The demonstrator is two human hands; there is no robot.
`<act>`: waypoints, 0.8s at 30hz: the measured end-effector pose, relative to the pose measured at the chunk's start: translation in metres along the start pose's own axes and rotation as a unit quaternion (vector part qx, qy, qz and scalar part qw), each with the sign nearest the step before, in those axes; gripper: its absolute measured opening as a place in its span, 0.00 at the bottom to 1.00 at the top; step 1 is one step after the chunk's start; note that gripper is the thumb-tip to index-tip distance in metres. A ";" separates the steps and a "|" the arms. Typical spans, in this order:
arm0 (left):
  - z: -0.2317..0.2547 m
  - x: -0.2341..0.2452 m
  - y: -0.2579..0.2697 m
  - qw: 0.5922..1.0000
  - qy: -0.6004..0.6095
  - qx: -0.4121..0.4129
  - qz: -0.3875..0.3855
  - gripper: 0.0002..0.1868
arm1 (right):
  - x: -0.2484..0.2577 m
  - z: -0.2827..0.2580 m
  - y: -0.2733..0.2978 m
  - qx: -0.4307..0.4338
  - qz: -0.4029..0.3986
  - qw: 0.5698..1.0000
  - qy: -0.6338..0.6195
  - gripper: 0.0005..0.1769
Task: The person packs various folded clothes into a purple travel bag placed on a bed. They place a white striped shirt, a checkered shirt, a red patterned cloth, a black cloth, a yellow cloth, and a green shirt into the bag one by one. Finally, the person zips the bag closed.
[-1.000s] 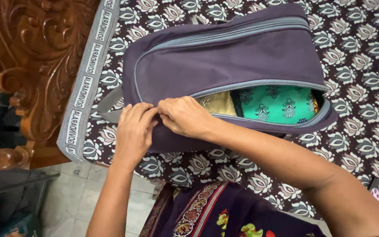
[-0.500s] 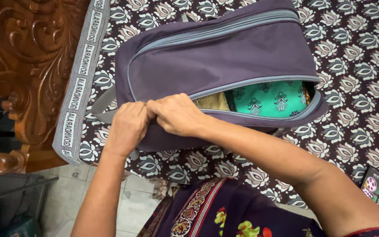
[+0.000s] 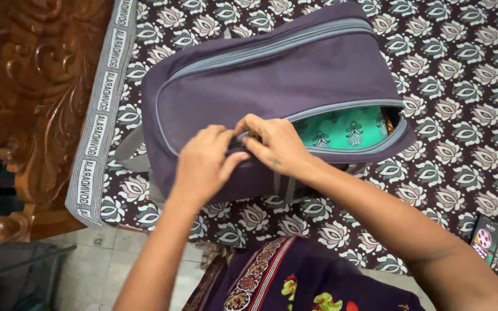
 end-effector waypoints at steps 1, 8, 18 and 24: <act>0.005 -0.006 -0.003 1.000 0.006 0.005 0.001 0.18 | -0.001 0.002 0.000 -0.003 0.008 1.000 0.001 0.12; 0.001 -0.025 -0.007 0.998 -0.047 0.009 -0.038 0.13 | -0.004 0.010 0.007 -0.037 0.019 0.999 -0.005 0.10; 0.002 -0.032 -0.010 0.992 -0.086 -0.028 -0.087 0.05 | 0.016 0.016 0.026 -0.068 0.018 0.997 0.011 0.13; 0.004 -0.032 -0.012 0.991 -0.100 -0.035 -0.078 0.05 | 0.036 0.023 0.037 -0.121 0.020 0.991 -0.047 0.15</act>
Point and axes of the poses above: each hand's wrist, its own y-axis away from the middle knuckle, its own x-axis out of the back of the hand, z = x × y, the point moved 4 cm from there along -y, towards the middle knuckle, and after that the axes turned 15 degrees about x, right-handed, at the moved point
